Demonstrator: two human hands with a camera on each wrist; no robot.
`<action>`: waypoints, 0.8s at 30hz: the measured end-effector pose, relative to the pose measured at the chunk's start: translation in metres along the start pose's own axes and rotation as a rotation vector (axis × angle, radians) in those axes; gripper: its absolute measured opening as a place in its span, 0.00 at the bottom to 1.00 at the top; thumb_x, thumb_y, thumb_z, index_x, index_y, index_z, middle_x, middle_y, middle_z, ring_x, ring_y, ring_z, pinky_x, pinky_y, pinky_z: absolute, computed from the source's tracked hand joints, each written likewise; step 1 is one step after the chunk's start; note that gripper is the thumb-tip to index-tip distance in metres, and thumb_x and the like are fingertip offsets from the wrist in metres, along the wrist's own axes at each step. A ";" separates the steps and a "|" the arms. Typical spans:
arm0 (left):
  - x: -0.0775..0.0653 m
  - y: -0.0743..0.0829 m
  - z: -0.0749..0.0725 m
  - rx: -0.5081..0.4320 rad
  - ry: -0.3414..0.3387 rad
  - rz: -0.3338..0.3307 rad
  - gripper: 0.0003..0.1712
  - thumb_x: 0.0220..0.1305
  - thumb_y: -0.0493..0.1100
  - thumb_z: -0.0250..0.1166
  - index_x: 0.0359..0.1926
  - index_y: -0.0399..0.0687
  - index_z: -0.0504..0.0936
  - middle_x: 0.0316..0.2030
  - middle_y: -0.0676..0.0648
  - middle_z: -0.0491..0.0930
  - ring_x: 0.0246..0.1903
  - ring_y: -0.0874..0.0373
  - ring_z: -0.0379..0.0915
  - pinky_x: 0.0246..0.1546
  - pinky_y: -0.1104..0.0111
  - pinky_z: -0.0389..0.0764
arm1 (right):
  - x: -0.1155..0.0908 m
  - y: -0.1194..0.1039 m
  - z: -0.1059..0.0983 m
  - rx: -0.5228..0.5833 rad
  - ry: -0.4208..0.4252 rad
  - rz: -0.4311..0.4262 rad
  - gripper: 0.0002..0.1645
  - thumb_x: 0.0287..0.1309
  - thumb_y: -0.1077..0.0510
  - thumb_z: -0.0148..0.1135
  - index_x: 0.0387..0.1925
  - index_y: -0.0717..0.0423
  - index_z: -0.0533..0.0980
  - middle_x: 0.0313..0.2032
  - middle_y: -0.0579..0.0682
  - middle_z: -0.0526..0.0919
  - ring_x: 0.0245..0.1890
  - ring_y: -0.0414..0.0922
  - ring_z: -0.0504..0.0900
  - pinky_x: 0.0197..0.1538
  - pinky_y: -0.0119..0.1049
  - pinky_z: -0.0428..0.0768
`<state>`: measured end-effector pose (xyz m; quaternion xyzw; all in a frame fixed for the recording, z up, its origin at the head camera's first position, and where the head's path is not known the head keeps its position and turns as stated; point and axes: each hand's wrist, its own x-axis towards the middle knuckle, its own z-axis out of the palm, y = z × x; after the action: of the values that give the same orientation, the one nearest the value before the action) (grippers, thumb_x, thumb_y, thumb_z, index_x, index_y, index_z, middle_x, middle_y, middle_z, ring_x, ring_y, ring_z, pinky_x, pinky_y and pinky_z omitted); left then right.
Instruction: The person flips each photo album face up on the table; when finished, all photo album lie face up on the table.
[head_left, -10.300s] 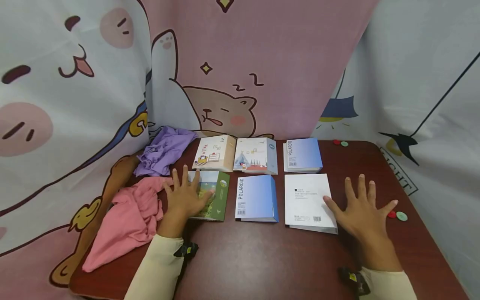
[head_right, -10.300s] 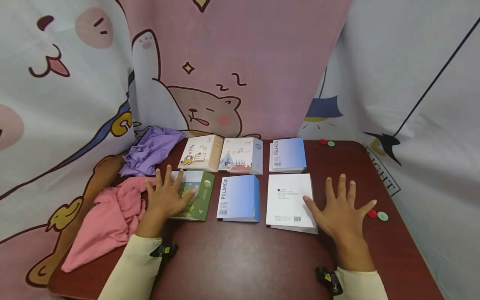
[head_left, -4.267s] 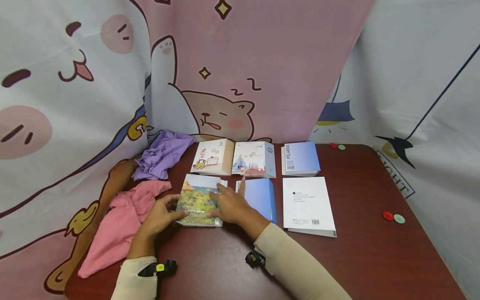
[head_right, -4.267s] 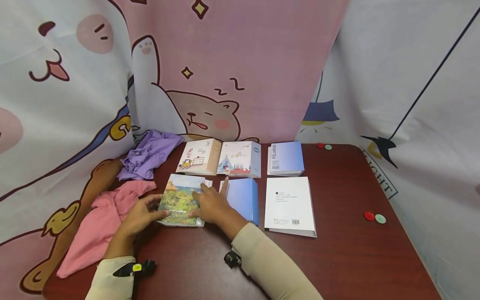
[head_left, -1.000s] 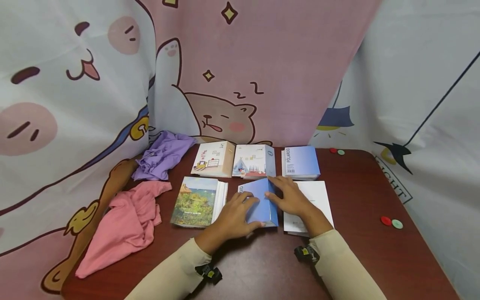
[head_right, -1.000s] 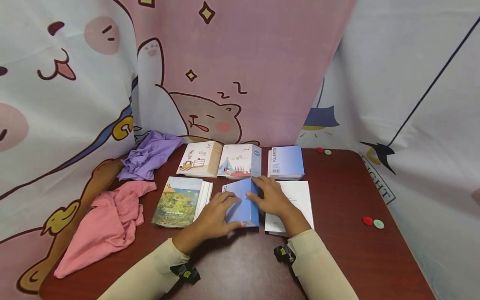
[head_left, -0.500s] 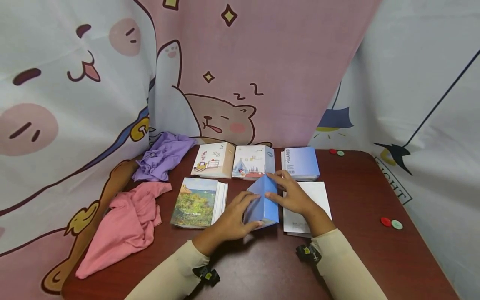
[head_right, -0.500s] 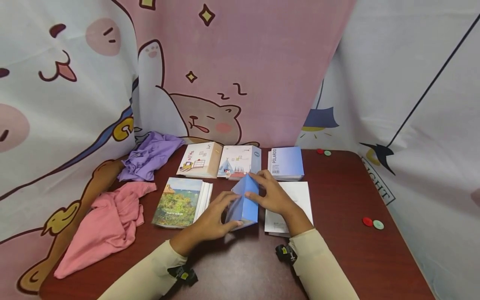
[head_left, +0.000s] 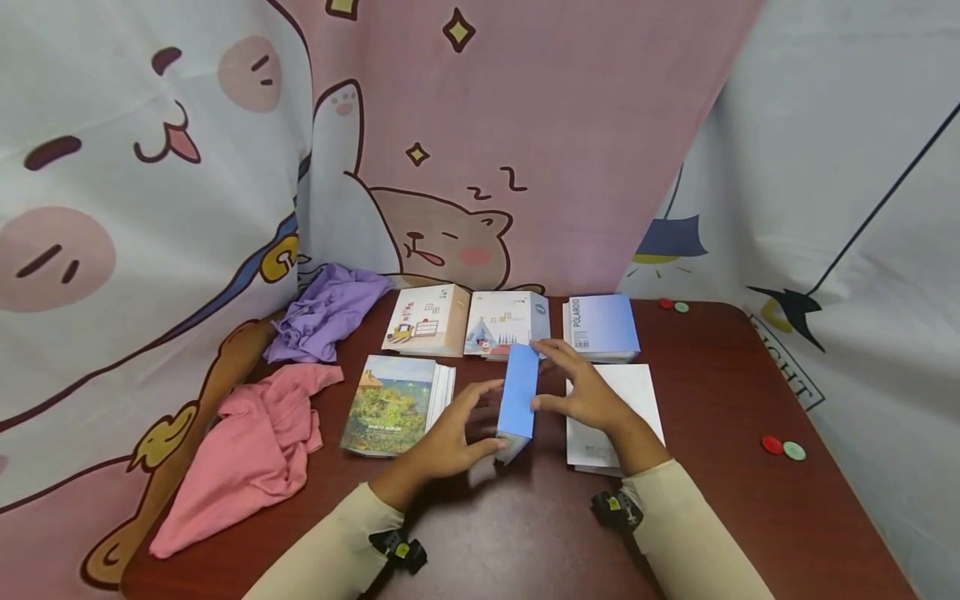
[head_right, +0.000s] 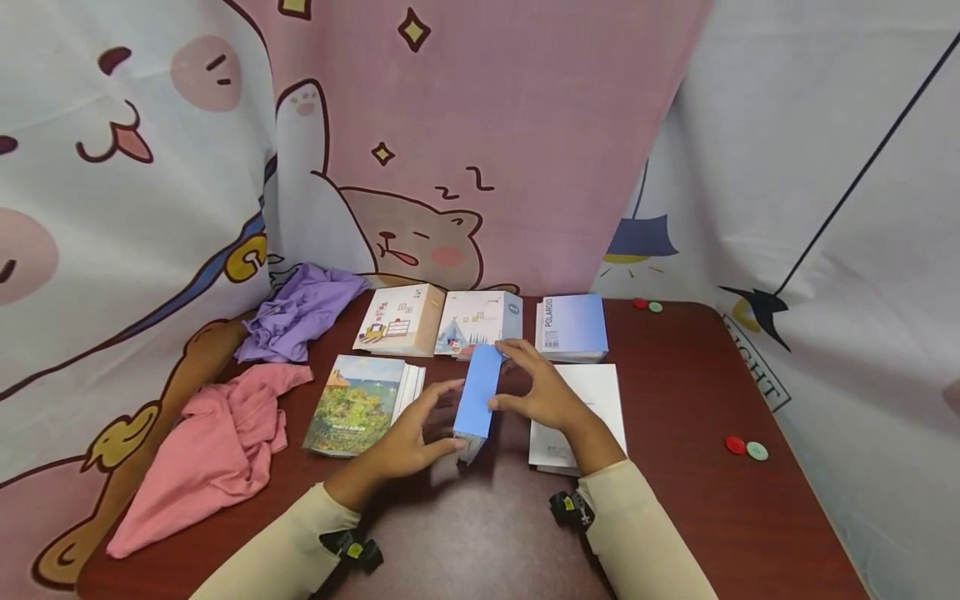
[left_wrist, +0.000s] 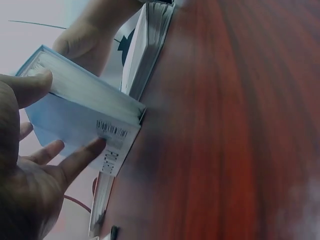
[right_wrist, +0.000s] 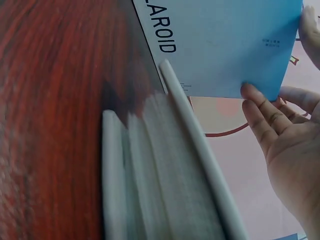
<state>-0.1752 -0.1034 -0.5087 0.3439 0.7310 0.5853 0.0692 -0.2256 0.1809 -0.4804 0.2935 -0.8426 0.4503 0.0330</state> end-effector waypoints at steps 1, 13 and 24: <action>-0.001 0.000 -0.001 -0.022 -0.002 -0.012 0.49 0.70 0.32 0.73 0.84 0.47 0.58 0.75 0.34 0.69 0.74 0.35 0.72 0.63 0.51 0.87 | 0.000 -0.001 0.000 0.013 -0.009 -0.003 0.59 0.54 0.51 0.87 0.82 0.55 0.66 0.75 0.60 0.72 0.59 0.57 0.86 0.67 0.65 0.79; -0.005 -0.002 -0.007 -0.003 0.080 0.017 0.50 0.63 0.28 0.74 0.83 0.40 0.63 0.78 0.32 0.61 0.69 0.32 0.76 0.52 0.64 0.90 | 0.001 0.001 0.023 0.016 -0.100 0.084 0.68 0.56 0.48 0.86 0.87 0.60 0.55 0.80 0.66 0.68 0.68 0.64 0.82 0.72 0.68 0.76; -0.016 0.002 -0.018 0.022 0.138 0.026 0.47 0.62 0.32 0.79 0.79 0.35 0.69 0.80 0.29 0.55 0.70 0.26 0.71 0.55 0.52 0.90 | 0.000 0.002 0.030 -0.090 -0.245 0.163 0.67 0.59 0.41 0.83 0.85 0.63 0.56 0.76 0.66 0.74 0.61 0.58 0.86 0.62 0.59 0.86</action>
<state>-0.1716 -0.1268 -0.5060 0.3131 0.7358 0.6004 0.0074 -0.2199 0.1585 -0.4995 0.2752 -0.8807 0.3740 -0.0936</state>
